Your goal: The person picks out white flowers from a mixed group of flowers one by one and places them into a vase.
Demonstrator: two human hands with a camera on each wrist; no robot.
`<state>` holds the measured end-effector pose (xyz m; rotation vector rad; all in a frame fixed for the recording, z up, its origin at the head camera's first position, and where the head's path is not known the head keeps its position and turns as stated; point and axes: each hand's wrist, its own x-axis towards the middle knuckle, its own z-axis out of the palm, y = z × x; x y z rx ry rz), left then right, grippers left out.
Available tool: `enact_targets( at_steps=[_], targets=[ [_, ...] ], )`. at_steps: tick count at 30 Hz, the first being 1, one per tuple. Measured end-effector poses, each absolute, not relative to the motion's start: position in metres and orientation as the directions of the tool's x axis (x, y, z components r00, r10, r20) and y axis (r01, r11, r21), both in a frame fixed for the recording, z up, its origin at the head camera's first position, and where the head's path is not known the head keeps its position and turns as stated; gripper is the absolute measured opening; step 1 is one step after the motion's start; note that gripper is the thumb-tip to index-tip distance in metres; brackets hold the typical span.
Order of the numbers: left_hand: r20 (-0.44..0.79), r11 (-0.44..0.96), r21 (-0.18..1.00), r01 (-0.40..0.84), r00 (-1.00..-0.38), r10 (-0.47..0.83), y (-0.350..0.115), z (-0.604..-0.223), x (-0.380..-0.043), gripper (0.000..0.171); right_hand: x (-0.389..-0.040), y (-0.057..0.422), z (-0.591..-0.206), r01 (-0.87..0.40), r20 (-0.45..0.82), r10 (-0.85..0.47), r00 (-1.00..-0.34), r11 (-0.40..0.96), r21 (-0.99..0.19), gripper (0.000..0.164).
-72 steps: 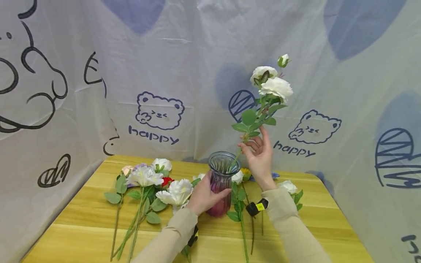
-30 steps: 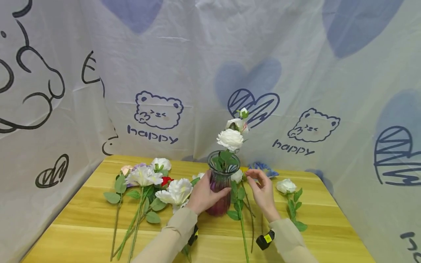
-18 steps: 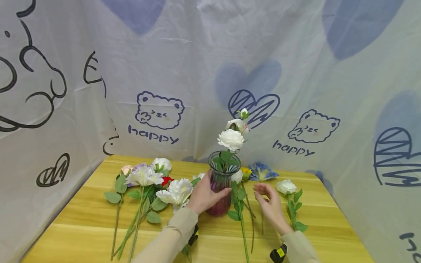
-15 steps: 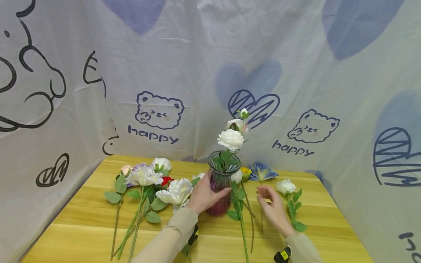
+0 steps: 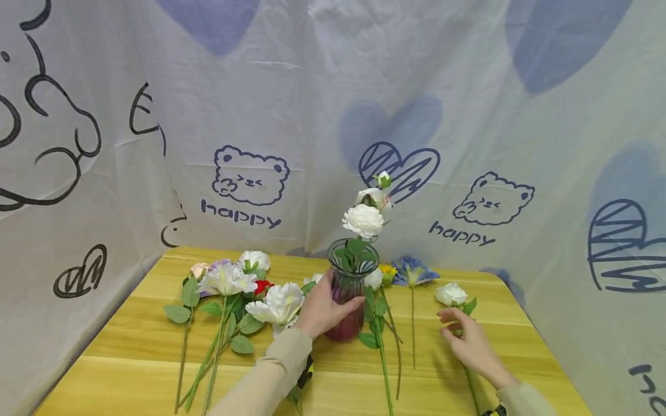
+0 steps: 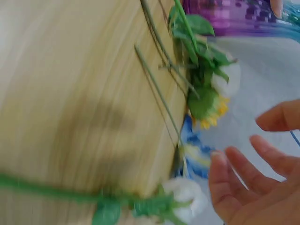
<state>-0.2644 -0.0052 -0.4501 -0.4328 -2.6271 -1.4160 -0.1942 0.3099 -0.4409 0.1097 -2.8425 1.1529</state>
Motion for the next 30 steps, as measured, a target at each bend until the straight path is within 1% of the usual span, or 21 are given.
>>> enact_targets(
  at_steps=[4, 8, 10, 13, 15, 16, 17, 19, 22, 24, 28, 30],
  targets=[
    [0.243, 0.521, 0.797, 0.308, -0.951, 0.19, -0.005, -0.452, -0.265, 0.084, -0.186, 0.328, -0.434, -0.101, 0.036, -0.103, -0.994, 0.748, -0.656, 0.031],
    [0.239, 0.517, 0.799, 0.306, -0.952, 0.193, -0.006, -0.452, -0.265, 0.085, -0.178, 0.344, -0.43, -0.078, -0.052, -0.142, -0.988, 0.775, -0.627, 0.031],
    [0.241, 0.514, 0.8, 0.308, -0.951, 0.195, -0.006, -0.452, -0.265, 0.086, -0.174, 0.352, -0.43, -0.09, -0.081, -0.172, -0.982, 0.796, -0.598, 0.028],
    [0.242, 0.512, 0.801, 0.31, -0.95, 0.195, -0.006, -0.453, -0.265, 0.085, -0.168, 0.364, -0.432, -0.104, -0.142, -0.228, -0.963, 0.804, -0.585, 0.024],
    [0.244, 0.511, 0.802, 0.31, -0.95, 0.194, -0.006, -0.453, -0.265, 0.085, -0.164, 0.37, -0.432, -0.085, -0.198, -0.243, -0.95, 0.807, -0.585, 0.022],
    [0.242, 0.511, 0.803, 0.307, -0.951, 0.193, -0.006, -0.453, -0.264, 0.085, -0.163, 0.372, -0.433, -0.054, -0.236, -0.234, -0.943, 0.807, -0.588, 0.023],
    [0.242, 0.511, 0.803, 0.308, -0.951, 0.193, -0.006, -0.452, -0.264, 0.085, -0.163, 0.375, -0.436, -0.02, -0.273, -0.223, -0.936, 0.807, -0.59, 0.024],
    [0.241, 0.514, 0.801, 0.306, -0.952, 0.191, -0.006, -0.452, -0.264, 0.085, -0.17, 0.394, -0.457, 0.041, -0.346, -0.197, -0.917, 0.817, -0.575, 0.026],
    [0.241, 0.516, 0.8, 0.307, -0.951, 0.192, -0.006, -0.452, -0.264, 0.085, -0.178, 0.416, -0.486, 0.089, -0.417, -0.179, -0.891, 0.833, -0.546, 0.029],
    [0.238, 0.52, 0.798, 0.303, -0.953, 0.19, -0.006, -0.453, -0.265, 0.085, -0.18, 0.426, -0.499, 0.084, -0.439, -0.198, -0.877, 0.835, -0.544, 0.031],
    [0.241, 0.521, 0.797, 0.305, -0.952, 0.189, -0.005, -0.452, -0.265, 0.085, -0.167, 0.407, -0.484, 0.071, -0.413, -0.25, -0.876, 0.78, -0.622, 0.031],
    [0.238, 0.522, 0.798, 0.302, -0.953, 0.187, -0.005, -0.452, -0.265, 0.084, -0.161, 0.395, -0.476, 0.07, -0.394, -0.272, -0.878, 0.742, -0.667, 0.029]
  ],
)
